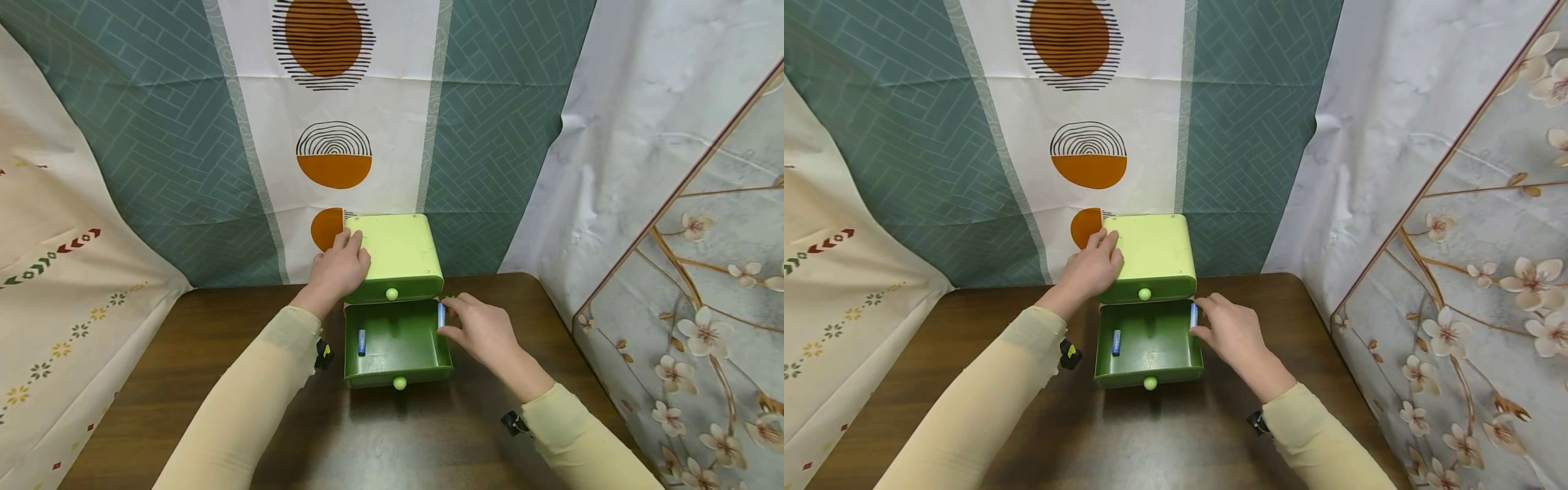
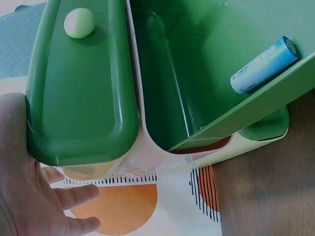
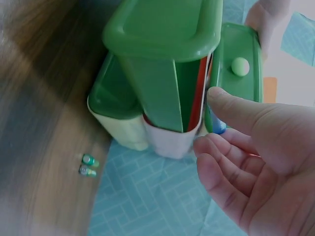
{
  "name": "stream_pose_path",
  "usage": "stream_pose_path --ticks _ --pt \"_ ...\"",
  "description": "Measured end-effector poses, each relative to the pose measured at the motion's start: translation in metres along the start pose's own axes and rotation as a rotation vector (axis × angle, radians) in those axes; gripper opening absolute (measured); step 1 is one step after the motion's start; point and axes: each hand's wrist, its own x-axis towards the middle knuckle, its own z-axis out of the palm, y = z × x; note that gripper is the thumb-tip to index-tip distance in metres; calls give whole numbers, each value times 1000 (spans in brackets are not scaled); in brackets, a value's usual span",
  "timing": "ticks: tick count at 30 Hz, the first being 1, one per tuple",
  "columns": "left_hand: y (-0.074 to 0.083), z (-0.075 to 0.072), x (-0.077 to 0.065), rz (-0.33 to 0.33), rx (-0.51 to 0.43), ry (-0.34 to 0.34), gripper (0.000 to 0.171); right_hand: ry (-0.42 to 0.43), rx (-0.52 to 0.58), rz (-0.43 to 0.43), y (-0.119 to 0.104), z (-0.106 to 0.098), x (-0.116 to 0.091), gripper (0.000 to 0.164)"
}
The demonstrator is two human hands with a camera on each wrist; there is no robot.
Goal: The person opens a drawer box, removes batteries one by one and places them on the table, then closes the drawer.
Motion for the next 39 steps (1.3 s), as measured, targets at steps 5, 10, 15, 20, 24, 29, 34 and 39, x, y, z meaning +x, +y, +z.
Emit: stream_pose_path --ticks 5,10,15,20,24,29,34,39 --pt "1 -1 -1 -1 -6 3 65 3 6 27 11 -2 -1 51" --pt "1 -1 -1 1 -7 4 65 -12 5 49 19 -1 -2 51" --pt "0 -1 -1 1 -8 2 65 -22 3 59 27 2 -4 48" --pt "1 -1 0 -1 -8 0 65 -61 -4 84 33 4 -5 46" --pt "1 0 0 -1 -5 1 65 -106 0 101 38 7 -5 45" --pt "0 1 1 -1 -4 5 65 -144 5 115 45 12 -5 43" --pt "-1 1 1 -1 -5 0 65 -168 8 122 51 19 -4 44" --pt "-1 1 1 -2 -3 3 66 -208 1 139 54 28 -4 42"
